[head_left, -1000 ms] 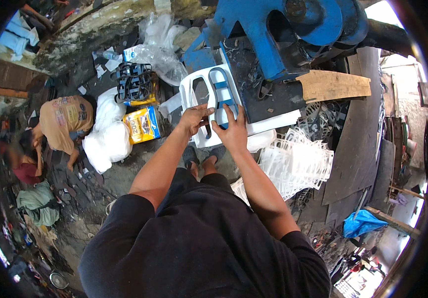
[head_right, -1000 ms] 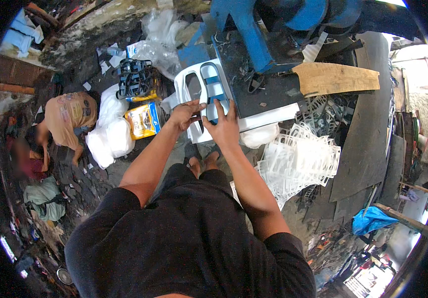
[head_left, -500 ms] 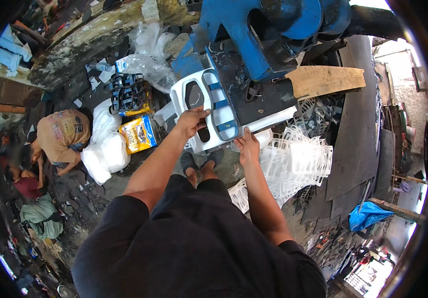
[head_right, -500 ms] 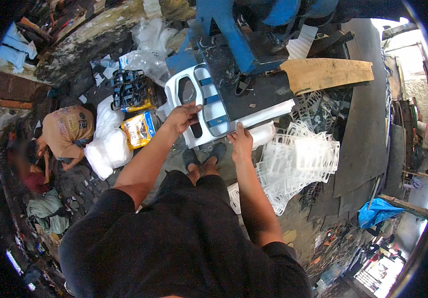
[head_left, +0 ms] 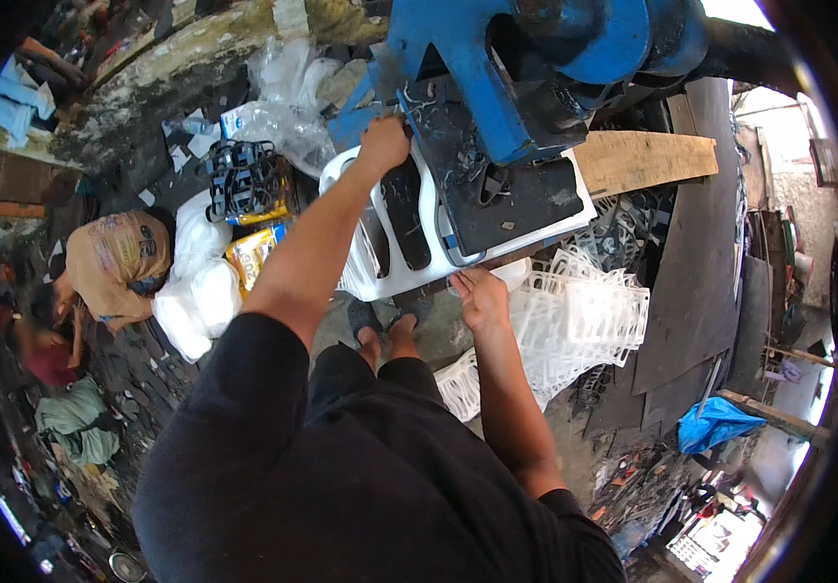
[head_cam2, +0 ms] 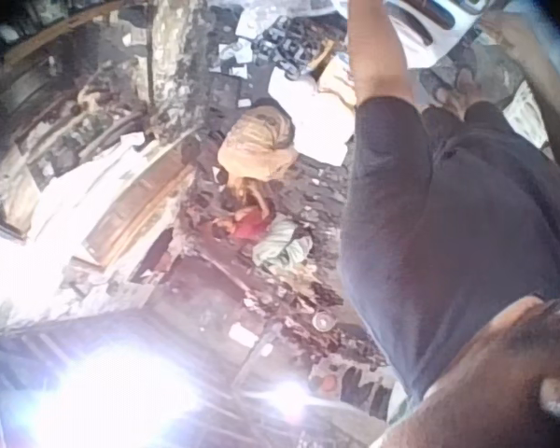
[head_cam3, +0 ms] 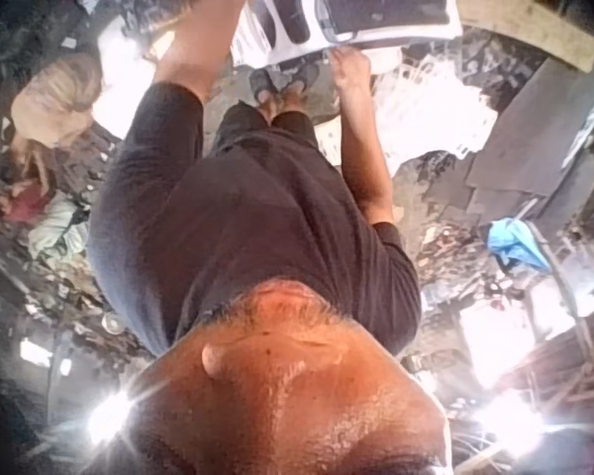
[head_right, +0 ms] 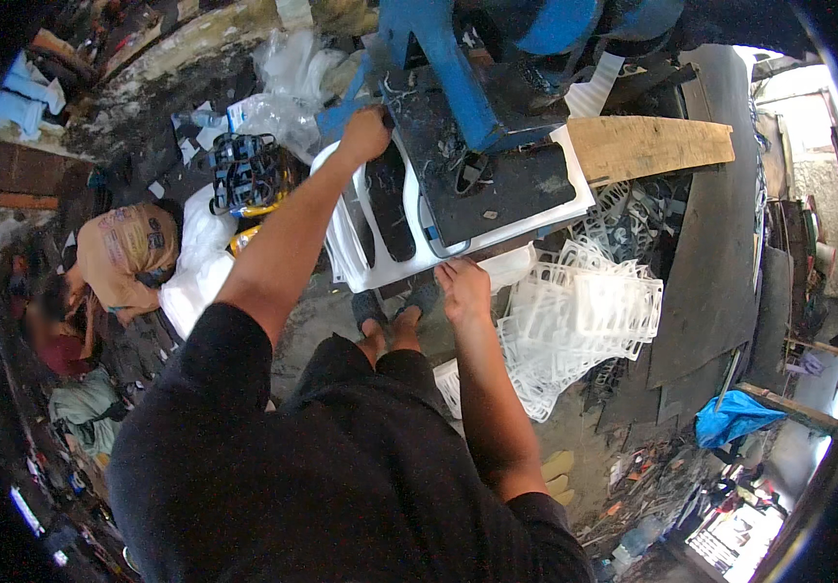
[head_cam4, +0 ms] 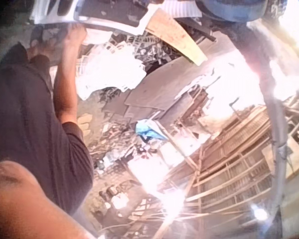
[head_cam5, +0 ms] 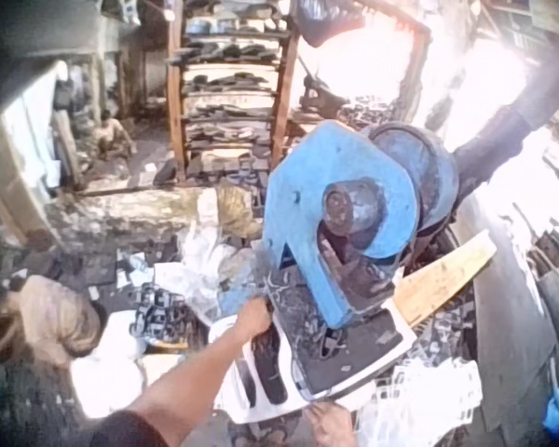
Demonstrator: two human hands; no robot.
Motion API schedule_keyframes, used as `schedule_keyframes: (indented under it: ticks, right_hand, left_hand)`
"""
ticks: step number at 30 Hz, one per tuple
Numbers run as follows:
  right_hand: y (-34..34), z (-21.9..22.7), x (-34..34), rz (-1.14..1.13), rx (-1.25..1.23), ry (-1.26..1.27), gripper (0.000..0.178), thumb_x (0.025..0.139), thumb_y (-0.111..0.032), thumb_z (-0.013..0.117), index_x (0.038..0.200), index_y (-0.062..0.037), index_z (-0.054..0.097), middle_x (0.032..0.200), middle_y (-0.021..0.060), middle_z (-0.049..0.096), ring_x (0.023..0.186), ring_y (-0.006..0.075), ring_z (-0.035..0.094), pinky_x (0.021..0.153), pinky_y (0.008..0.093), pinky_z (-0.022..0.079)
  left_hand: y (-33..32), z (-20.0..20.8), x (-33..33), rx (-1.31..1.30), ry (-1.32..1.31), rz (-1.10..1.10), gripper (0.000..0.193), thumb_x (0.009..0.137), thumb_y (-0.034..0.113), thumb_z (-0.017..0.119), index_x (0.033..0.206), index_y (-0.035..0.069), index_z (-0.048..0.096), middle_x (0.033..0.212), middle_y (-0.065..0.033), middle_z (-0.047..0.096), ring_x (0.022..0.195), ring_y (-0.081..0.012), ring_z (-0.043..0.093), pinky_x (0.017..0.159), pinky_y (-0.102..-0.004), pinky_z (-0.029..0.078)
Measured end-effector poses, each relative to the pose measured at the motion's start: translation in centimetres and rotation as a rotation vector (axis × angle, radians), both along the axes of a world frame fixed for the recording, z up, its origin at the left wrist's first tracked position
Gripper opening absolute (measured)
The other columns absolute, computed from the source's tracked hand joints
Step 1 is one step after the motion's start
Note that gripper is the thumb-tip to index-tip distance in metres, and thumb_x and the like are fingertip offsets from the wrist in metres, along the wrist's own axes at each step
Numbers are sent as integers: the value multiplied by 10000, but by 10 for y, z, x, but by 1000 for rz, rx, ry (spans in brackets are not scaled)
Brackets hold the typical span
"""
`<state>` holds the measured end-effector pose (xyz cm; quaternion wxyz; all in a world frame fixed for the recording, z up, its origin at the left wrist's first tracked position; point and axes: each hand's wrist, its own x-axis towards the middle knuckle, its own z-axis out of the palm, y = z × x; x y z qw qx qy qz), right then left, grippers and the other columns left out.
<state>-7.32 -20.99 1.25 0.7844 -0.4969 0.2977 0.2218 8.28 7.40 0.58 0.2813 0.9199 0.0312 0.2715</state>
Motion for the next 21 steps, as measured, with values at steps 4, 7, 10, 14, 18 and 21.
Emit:
schedule_keyframes:
  ticks: [4, 7, 10, 14, 18, 21]
  right_hand:
    - [5, 13, 11, 14, 8, 16, 216, 855, 65, 494, 1061, 60, 561, 1043, 141, 613, 957, 280, 621, 875, 433, 528]
    - [3, 13, 15, 46, 8, 26, 242, 830, 86, 480, 1055, 55, 564, 1033, 138, 617, 944, 285, 622, 860, 437, 523]
    - [10, 26, 14, 74, -2, 21, 221, 831, 67, 487, 1036, 51, 567, 1019, 136, 621, 931, 286, 624, 853, 433, 517]
    - [-4, -3, 3, 351, -304, -218, 261, 816, -16, 616, 1051, 67, 538, 1031, 145, 619, 952, 302, 616, 895, 405, 486]
    - [37, 21, -19, 249, -507, -331, 665, 713, -12, 772, 1278, 49, 427, 1153, 147, 579, 1049, 287, 590, 953, 389, 457]
    - [50, 1, -21, 217, -904, -501, 826, 675, -84, 837, 1331, 65, 359, 1229, 178, 521, 1141, 315, 536, 1000, 379, 411]
  left_hand:
    - [0, 20, 6, -21, 464, -161, 232, 778, 118, 608, 918, -50, 685, 948, -290, 659, 828, -484, 638, 747, -519, 524]
    - [7, 29, 7, -81, 557, -226, 273, 756, 149, 649, 944, -46, 681, 979, -289, 658, 866, -480, 637, 779, -503, 527]
    - [20, 23, 5, 6, 517, -410, 316, 748, 166, 690, 990, -36, 674, 1015, -281, 656, 924, -465, 632, 823, -482, 522]
    - [18, 25, 2, 41, 523, -447, 350, 753, 159, 727, 1042, -26, 659, 1055, -275, 651, 1003, -442, 620, 868, -465, 510]
    - [19, 13, 5, 97, 603, -364, 385, 756, 144, 741, 1110, 14, 662, 1074, -256, 659, 1033, -408, 624, 875, -455, 516]
    - [12, 16, 12, 129, 698, -348, 433, 746, 165, 775, 1141, 33, 655, 1088, -244, 659, 1048, -404, 621, 882, -461, 517]
